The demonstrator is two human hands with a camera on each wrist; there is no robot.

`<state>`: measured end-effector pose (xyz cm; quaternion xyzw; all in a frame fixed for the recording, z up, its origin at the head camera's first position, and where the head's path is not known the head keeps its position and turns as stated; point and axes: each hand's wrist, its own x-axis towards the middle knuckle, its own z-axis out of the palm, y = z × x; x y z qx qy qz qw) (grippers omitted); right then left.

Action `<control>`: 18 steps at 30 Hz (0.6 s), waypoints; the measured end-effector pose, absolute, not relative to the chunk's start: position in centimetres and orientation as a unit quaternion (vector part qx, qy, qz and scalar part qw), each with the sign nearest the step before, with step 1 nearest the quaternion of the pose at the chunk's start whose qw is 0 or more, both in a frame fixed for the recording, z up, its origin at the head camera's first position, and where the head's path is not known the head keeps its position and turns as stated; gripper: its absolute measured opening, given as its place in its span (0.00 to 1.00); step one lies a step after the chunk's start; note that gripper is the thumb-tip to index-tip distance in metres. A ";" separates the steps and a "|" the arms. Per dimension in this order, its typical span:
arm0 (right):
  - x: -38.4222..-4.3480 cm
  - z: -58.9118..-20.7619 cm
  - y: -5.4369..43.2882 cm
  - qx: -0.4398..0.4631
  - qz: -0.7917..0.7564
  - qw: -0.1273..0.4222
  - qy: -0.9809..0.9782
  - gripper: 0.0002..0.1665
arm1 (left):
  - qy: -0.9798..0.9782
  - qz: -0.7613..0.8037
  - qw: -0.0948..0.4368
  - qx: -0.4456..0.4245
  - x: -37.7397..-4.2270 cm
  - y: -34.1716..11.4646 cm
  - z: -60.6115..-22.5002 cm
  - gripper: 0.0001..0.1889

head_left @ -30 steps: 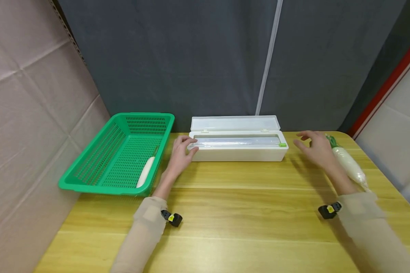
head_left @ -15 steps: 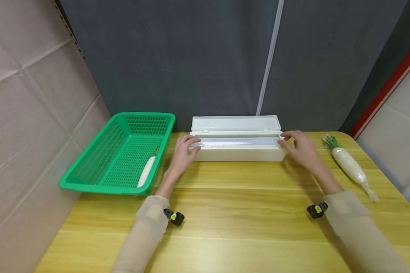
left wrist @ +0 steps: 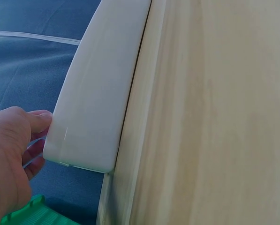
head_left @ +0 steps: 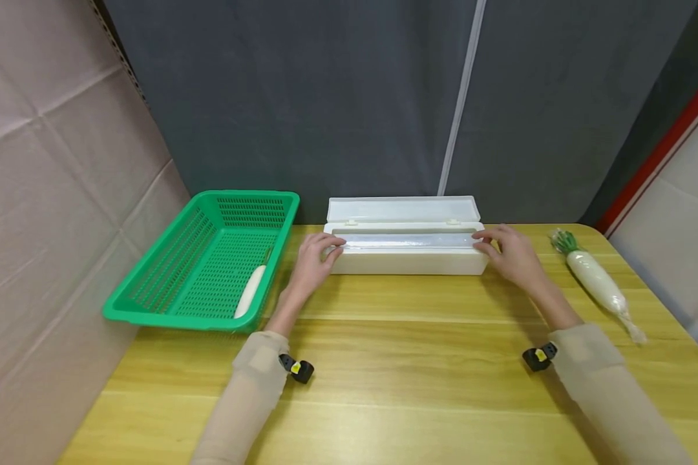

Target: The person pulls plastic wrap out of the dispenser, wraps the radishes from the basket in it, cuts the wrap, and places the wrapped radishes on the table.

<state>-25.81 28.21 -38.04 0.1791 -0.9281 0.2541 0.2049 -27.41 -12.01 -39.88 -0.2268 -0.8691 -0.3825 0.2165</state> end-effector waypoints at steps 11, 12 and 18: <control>-25.7 -38.2 28.3 0.194 0.244 0.197 -0.929 0.09 | -0.885 -0.355 0.204 -0.222 -27.5 -12.1 -39.9 0.10; -25.7 -38.2 28.3 0.196 0.244 0.197 -0.929 0.09 | -0.887 -0.351 0.202 -0.222 -27.6 -12.1 -39.9 0.10; -25.8 -38.2 28.3 0.203 0.244 0.211 -0.924 0.08 | -0.889 -0.348 0.202 -0.219 -27.6 -12.0 -39.9 0.08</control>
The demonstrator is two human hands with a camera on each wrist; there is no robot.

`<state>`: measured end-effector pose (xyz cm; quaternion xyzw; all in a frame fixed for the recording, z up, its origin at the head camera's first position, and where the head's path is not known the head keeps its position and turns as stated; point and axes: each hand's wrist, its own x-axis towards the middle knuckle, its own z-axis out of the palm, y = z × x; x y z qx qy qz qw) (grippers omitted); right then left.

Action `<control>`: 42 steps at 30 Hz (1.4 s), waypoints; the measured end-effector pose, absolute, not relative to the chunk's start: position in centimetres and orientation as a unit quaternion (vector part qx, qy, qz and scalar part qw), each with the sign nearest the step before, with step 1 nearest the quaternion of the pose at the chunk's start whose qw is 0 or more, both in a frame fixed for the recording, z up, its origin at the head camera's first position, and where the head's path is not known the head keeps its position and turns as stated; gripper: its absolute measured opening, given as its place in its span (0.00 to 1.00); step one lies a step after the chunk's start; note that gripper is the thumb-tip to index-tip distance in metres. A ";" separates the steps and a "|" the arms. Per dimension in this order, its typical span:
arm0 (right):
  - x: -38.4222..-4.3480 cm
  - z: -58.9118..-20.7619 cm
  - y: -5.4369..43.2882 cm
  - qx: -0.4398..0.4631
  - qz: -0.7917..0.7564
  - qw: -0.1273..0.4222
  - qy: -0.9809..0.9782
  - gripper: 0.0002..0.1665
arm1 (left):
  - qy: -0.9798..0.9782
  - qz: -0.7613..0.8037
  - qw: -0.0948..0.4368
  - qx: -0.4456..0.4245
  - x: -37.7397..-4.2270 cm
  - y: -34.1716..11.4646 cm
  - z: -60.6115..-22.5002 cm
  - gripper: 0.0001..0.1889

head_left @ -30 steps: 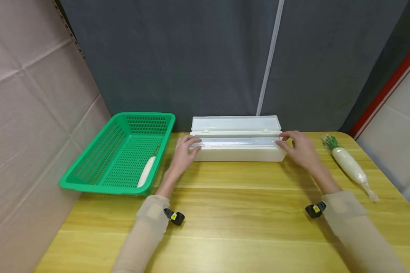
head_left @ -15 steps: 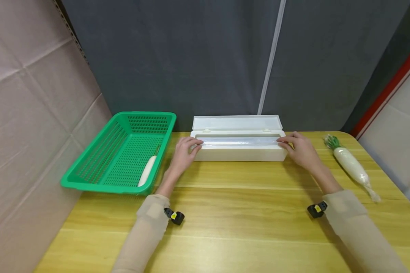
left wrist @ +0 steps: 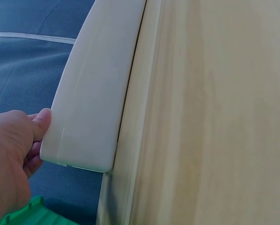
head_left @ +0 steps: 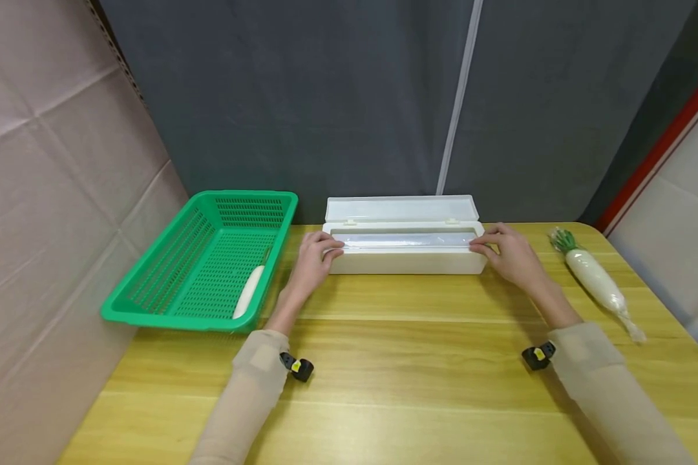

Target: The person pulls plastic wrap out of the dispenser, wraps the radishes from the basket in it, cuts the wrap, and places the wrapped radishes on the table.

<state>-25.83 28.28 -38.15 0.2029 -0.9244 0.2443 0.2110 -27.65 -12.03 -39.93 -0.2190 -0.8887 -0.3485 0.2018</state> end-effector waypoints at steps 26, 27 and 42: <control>-26.1 -38.6 27.5 0.177 0.241 0.245 -0.922 0.05 | -0.893 -0.372 0.190 -0.170 -28.6 -11.6 -39.2 0.04; -26.1 -38.5 27.4 0.176 0.241 0.244 -0.923 0.05 | -0.893 -0.369 0.194 -0.172 -28.6 -11.6 -39.2 0.04; -26.9 -37.4 26.8 0.159 0.245 0.241 -0.926 0.07 | -0.906 -0.309 0.225 -0.183 -29.5 -11.0 -38.3 0.06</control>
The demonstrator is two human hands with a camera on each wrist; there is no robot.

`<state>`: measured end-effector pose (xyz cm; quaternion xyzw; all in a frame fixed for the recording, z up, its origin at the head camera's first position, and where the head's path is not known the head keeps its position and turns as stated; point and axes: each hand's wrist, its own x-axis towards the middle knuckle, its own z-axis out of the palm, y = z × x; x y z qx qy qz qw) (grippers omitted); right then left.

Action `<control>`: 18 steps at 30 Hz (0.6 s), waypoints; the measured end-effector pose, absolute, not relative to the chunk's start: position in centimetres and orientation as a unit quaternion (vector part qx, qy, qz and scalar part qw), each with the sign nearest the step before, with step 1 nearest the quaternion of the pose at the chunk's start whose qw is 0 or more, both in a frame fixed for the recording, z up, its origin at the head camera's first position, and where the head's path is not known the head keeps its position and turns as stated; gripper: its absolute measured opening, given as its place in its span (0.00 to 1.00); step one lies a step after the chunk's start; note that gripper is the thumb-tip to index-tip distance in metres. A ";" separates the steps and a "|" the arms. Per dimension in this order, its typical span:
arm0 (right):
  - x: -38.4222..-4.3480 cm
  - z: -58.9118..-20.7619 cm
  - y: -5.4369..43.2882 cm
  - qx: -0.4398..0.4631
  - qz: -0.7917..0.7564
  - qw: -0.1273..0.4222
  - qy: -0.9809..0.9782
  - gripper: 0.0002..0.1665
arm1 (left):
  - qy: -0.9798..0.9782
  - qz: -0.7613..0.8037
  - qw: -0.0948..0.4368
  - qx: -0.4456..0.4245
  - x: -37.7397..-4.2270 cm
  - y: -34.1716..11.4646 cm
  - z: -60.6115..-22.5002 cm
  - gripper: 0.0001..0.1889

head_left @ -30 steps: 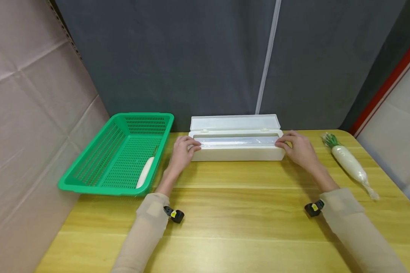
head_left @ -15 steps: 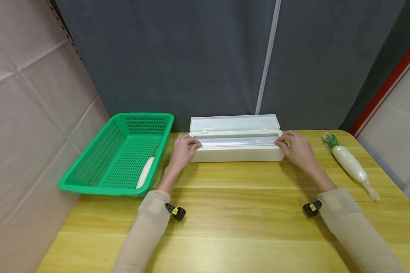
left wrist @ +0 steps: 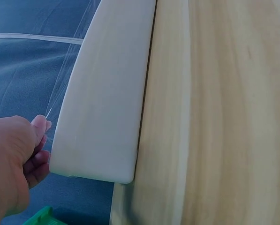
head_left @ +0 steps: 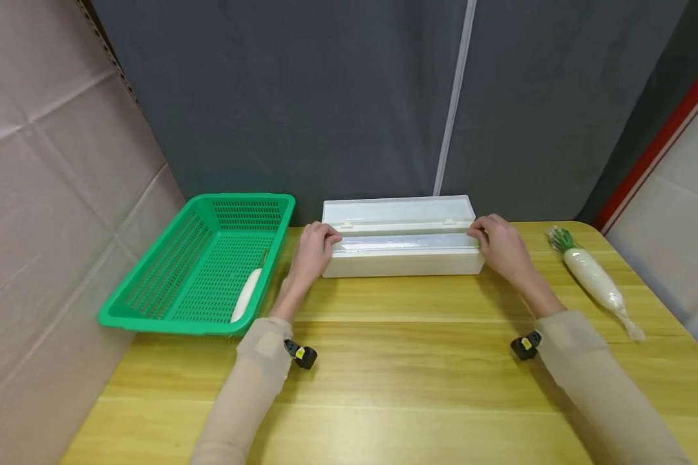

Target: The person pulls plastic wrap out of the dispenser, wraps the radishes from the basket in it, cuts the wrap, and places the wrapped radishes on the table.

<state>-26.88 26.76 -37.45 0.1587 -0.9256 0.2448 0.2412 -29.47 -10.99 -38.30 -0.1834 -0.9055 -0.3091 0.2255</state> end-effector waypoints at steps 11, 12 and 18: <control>-28.8 -37.3 26.6 0.167 0.231 0.254 -0.924 0.04 | -0.923 -0.277 0.215 -0.159 -30.4 -10.4 -37.2 0.09; -28.9 -37.3 26.6 0.167 0.231 0.252 -0.925 0.04 | -0.923 -0.278 0.214 -0.157 -30.5 -10.4 -37.1 0.10; -29.5 -37.1 26.7 0.164 0.230 0.249 -0.926 0.03 | -0.923 -0.285 0.213 -0.148 -31.0 -10.3 -36.7 0.08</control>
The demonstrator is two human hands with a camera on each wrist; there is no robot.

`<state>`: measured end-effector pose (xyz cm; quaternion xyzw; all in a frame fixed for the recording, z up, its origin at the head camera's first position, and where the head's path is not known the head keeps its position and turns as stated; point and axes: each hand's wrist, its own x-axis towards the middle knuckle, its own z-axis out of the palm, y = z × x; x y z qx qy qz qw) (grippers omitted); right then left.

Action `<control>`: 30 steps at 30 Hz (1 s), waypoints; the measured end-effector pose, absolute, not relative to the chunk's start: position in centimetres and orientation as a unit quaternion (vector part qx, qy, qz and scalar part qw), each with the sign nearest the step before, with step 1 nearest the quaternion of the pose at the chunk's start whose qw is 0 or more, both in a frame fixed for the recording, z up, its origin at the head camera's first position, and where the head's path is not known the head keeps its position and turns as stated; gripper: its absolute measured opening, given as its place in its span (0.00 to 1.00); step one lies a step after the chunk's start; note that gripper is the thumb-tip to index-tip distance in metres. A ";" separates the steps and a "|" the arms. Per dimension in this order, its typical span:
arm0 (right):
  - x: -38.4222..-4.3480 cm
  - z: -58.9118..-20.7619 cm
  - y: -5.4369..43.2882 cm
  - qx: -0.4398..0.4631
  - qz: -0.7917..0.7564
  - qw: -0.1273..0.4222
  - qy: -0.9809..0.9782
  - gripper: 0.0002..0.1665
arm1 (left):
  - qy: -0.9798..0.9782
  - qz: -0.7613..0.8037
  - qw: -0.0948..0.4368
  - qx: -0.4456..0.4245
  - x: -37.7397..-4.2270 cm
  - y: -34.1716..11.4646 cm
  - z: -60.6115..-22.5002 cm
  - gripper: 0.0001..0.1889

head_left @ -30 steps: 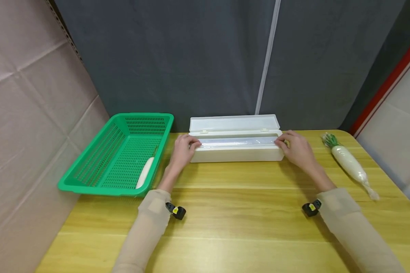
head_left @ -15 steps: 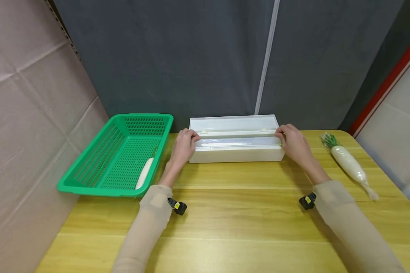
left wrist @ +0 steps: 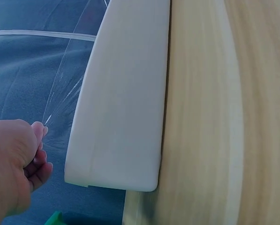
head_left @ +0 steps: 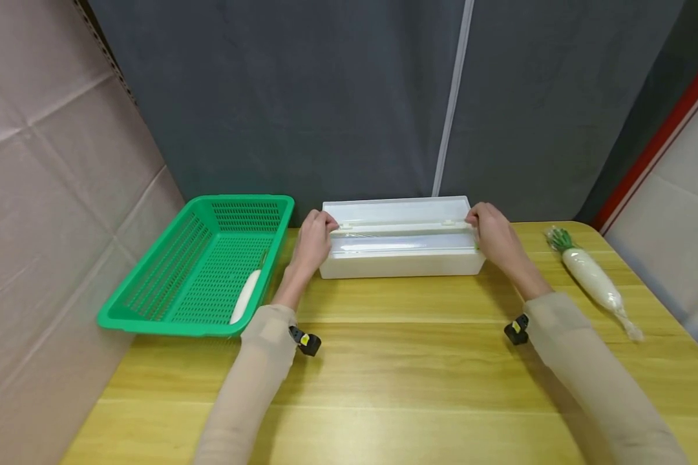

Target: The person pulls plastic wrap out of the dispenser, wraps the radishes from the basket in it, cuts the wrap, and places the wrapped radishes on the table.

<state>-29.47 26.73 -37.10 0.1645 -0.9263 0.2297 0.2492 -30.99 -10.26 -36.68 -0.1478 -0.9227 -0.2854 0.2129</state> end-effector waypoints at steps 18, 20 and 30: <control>-29.2 -34.8 26.7 0.139 0.227 0.230 -0.936 0.05 | -0.922 -0.283 0.230 -0.130 -31.2 -9.9 -34.0 0.08; -29.2 -34.4 26.7 0.139 0.224 0.234 -0.936 0.04 | -0.924 -0.282 0.224 -0.127 -31.3 -10.0 -33.6 0.08; -28.7 -32.4 26.6 0.137 0.222 0.250 -0.933 0.02 | -0.921 -0.284 0.234 -0.124 -31.5 -10.0 -32.0 0.07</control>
